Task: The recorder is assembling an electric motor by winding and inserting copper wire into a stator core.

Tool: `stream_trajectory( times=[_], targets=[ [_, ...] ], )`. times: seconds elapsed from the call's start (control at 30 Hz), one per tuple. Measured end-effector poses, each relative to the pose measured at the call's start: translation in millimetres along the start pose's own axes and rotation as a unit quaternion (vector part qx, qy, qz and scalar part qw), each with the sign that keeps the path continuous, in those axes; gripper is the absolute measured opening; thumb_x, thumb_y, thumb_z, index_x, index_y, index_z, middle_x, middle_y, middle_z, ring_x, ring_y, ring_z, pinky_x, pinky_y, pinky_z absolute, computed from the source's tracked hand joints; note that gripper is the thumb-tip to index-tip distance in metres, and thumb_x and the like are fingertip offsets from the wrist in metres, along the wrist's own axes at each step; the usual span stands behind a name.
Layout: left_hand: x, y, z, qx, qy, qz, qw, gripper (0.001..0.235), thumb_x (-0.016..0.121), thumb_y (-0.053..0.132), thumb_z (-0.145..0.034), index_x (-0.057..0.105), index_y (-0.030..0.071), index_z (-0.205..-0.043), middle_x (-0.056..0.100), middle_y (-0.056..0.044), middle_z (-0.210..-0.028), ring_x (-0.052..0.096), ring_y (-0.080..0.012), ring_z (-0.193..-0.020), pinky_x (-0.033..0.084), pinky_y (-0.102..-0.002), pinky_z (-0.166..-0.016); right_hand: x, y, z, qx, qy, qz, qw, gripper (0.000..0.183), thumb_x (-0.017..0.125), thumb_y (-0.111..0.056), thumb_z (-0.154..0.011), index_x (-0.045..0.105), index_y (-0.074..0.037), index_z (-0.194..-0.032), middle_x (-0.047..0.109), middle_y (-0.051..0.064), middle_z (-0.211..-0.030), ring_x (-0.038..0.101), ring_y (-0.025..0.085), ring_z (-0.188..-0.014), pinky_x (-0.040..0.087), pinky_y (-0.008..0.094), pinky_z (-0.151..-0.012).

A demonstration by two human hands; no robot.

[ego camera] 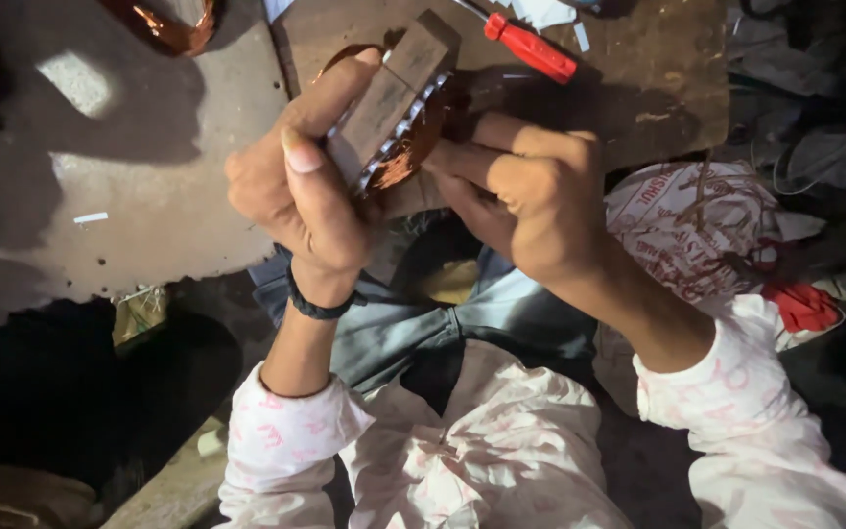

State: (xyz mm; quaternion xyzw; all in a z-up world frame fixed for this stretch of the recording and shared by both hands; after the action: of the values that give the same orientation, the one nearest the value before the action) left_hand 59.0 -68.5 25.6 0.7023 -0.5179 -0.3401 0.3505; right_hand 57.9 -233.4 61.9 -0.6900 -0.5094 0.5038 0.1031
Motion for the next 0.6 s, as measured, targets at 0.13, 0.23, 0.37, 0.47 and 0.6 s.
stream_trajectory(
  times=[0.13,0.23,0.37,0.47,0.6],
  targets=[
    [-0.1,-5.0,0.0,-0.008,-0.011,0.011,1.0,0.054,0.04,0.036,-0.117,0.071,-0.008,-0.125,0.077,-0.017,-0.115,0.077,-0.0192,-0.099,0.059,-0.026,-0.093,12.0,11.4,2.5,0.008,-0.01,-0.022,1.0,0.018,0.077,0.001,-0.087,0.074,-0.001,-0.104,0.069,0.013,-0.091,0.069,0.027,-0.077,0.053,0.034,-0.067],
    [-1.3,-9.1,4.9,-0.013,0.003,0.039,0.999,0.054,0.042,0.035,-0.116,0.07,-0.01,-0.125,0.077,-0.018,-0.115,0.077,-0.0208,-0.101,0.06,-0.027,-0.096,16.8,14.2,7.2,0.025,-0.017,-0.036,0.999,0.015,0.078,0.001,-0.089,0.075,-0.002,-0.102,0.068,0.011,-0.09,0.07,0.026,-0.077,0.053,0.033,-0.067],
    [0.5,-4.0,1.7,0.001,-0.002,0.025,1.0,0.053,0.042,0.035,-0.116,0.071,-0.008,-0.124,0.077,-0.017,-0.115,0.077,-0.0198,-0.1,0.06,-0.026,-0.094,14.7,11.4,7.2,0.003,0.012,-0.033,0.999,0.017,0.075,0.004,-0.09,0.072,-0.001,-0.106,0.069,0.012,-0.096,0.071,0.026,-0.084,0.055,0.032,-0.072],
    [-3.4,-3.8,-0.6,-0.007,0.002,0.017,1.0,0.052,0.042,0.034,-0.115,0.072,-0.008,-0.123,0.077,-0.017,-0.113,0.077,-0.0187,-0.097,0.059,-0.025,-0.091,21.2,15.7,6.9,0.002,0.012,-0.012,1.0,0.015,0.078,0.003,-0.089,0.073,-0.001,-0.102,0.069,0.012,-0.093,0.071,0.027,-0.083,0.055,0.034,-0.072],
    [-1.2,-3.2,-0.4,-0.006,-0.006,0.016,1.0,0.05,0.042,0.032,-0.115,0.072,-0.008,-0.122,0.077,-0.017,-0.112,0.077,-0.0178,-0.095,0.058,-0.024,-0.089,22.6,18.3,15.2,0.007,0.021,-0.007,1.0,0.015,0.079,0.003,-0.092,0.073,-0.002,-0.105,0.07,0.011,-0.095,0.071,0.027,-0.085,0.057,0.034,-0.073]
  ],
)
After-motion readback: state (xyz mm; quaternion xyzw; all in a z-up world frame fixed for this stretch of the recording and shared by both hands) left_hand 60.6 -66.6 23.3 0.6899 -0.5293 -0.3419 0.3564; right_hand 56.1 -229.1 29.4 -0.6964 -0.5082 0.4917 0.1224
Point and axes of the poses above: each hand's wrist, its own z-axis away from the middle knuckle, its own x-axis out of the palm, y = z × x, the point moved 9 cm from there along -z, towards the middle knuckle
